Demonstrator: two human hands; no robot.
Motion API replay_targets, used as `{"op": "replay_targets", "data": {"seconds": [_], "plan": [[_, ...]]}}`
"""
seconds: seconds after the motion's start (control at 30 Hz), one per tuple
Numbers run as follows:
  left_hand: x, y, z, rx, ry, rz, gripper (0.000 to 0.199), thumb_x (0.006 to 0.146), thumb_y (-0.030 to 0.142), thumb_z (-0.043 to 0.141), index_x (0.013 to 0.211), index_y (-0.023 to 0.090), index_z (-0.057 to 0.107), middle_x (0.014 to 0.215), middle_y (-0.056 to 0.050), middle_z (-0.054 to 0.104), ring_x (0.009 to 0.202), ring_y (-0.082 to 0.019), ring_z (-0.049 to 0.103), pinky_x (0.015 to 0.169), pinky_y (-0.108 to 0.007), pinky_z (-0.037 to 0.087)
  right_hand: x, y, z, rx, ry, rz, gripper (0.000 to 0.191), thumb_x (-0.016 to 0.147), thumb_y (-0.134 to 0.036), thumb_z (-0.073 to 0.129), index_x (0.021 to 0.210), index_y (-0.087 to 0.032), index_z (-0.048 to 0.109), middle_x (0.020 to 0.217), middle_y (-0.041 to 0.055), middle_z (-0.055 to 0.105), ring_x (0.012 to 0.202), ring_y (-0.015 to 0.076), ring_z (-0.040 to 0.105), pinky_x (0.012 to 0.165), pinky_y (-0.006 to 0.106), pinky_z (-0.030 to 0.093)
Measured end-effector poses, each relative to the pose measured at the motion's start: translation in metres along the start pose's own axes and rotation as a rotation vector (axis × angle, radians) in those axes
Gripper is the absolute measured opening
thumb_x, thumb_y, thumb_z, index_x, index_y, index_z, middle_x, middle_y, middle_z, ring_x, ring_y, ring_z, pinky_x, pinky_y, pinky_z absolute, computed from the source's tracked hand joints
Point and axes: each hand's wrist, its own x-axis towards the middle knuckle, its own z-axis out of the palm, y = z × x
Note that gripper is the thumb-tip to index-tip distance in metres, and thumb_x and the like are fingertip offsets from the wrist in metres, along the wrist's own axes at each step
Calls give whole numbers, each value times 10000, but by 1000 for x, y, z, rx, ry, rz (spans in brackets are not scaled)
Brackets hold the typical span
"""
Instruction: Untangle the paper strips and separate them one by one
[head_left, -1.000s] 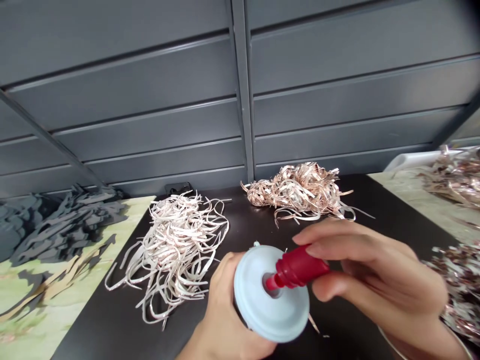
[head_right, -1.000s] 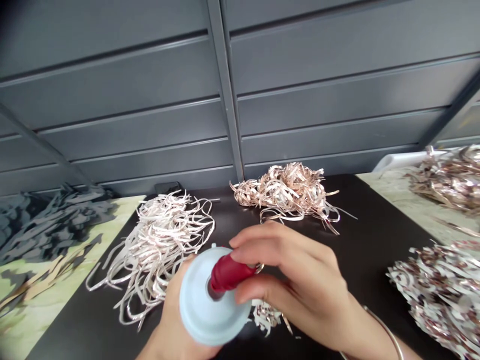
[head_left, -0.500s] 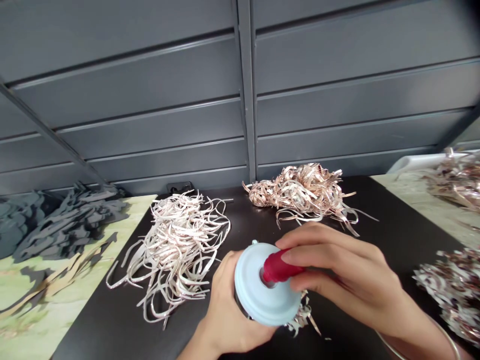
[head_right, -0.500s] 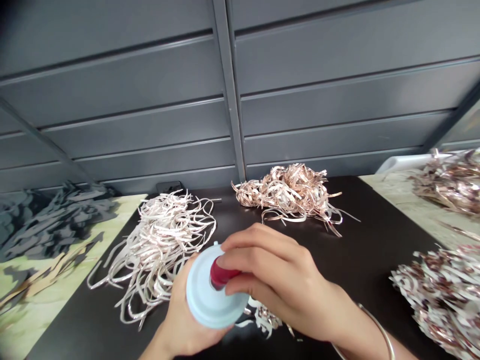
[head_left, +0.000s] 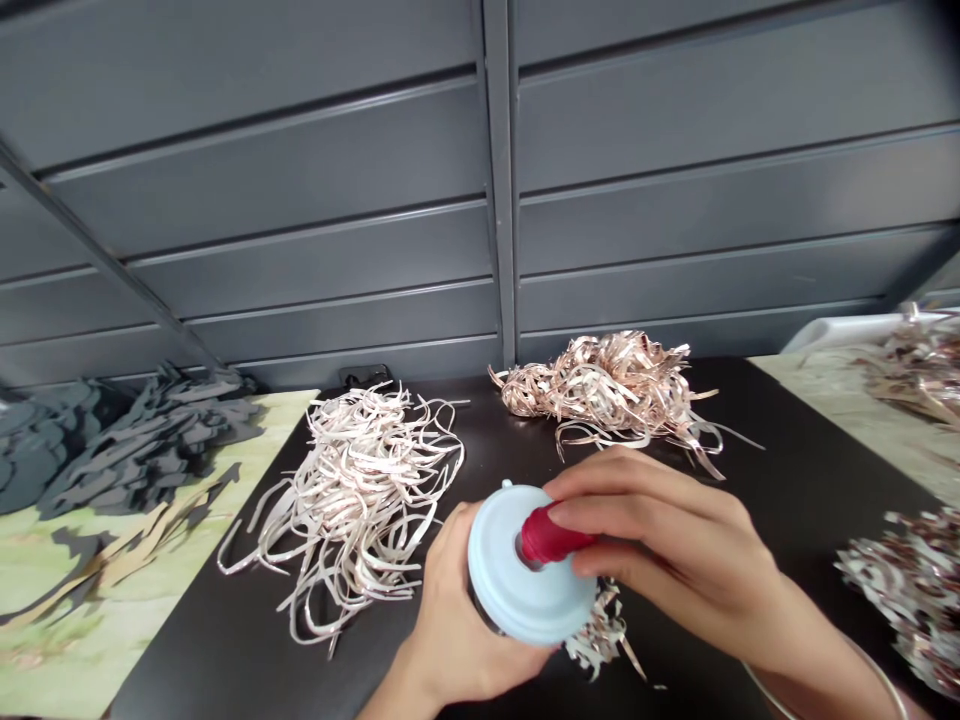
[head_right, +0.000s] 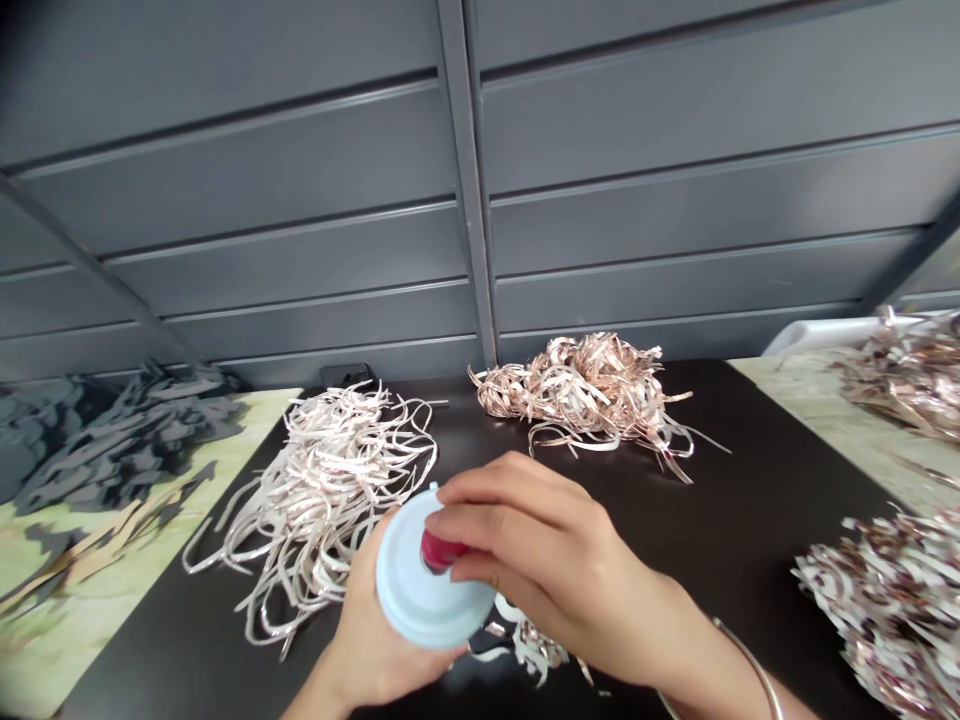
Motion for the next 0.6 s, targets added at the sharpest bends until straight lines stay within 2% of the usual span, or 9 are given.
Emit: {"op": "replay_targets", "data": {"seconds": [0.17, 0.23, 0.33, 0.4, 0.5, 0.6], "plan": [[3, 1, -1, -38, 12, -44, 686, 525, 344, 761, 1145, 210, 499, 1081, -90, 625, 929, -282, 645, 846, -434, 532, 3, 2, 8, -68, -174, -25, 257, 905, -102, 473, 1116, -173, 601, 1101, 112, 639, 960, 184, 610, 763, 286, 557], [9, 1, -5, -57, 41, -72, 696, 510, 329, 770, 1139, 196, 503, 1082, -95, 630, 941, -288, 638, 839, -428, 532, 2, 4, 8, -135, -168, -12, 308, 909, -122, 469, 1199, -180, 554, 1224, 129, 579, 1069, 208, 577, 845, 317, 544], [27, -6, -21, -146, 91, -118, 720, 495, 298, 785, 1141, 167, 495, 1107, -107, 627, 978, -294, 624, 879, -432, 508, -11, 14, 5, -231, -69, 21, 430, 896, -201, 513, 1321, -207, 448, 1357, 131, 466, 1218, 253, 486, 957, 377, 491], [49, -17, -39, -198, 132, -150, 696, 467, 286, 807, 1089, 145, 527, 1071, -111, 641, 980, -301, 618, 878, -427, 504, -35, 27, 5, -279, 4, 82, 464, 881, -221, 533, 1334, -232, 431, 1365, 110, 457, 1230, 258, 478, 964, 366, 487], [95, -41, -77, -282, 318, -137, 694, 426, 305, 839, 1042, 141, 566, 1023, -107, 657, 950, -293, 625, 795, -373, 528, -94, 51, 12, -355, 121, 296, 381, 877, -250, 514, 1258, -254, 492, 1260, 86, 541, 1129, 249, 563, 913, 334, 515], [150, -69, -125, -191, 501, -44, 716, 430, 272, 839, 1075, 143, 556, 1065, -96, 648, 958, -272, 625, 790, -348, 525, -163, 66, 30, -420, 162, 548, 314, 884, -292, 482, 1195, -270, 522, 1081, 82, 614, 864, 221, 663, 705, 312, 575]]}}
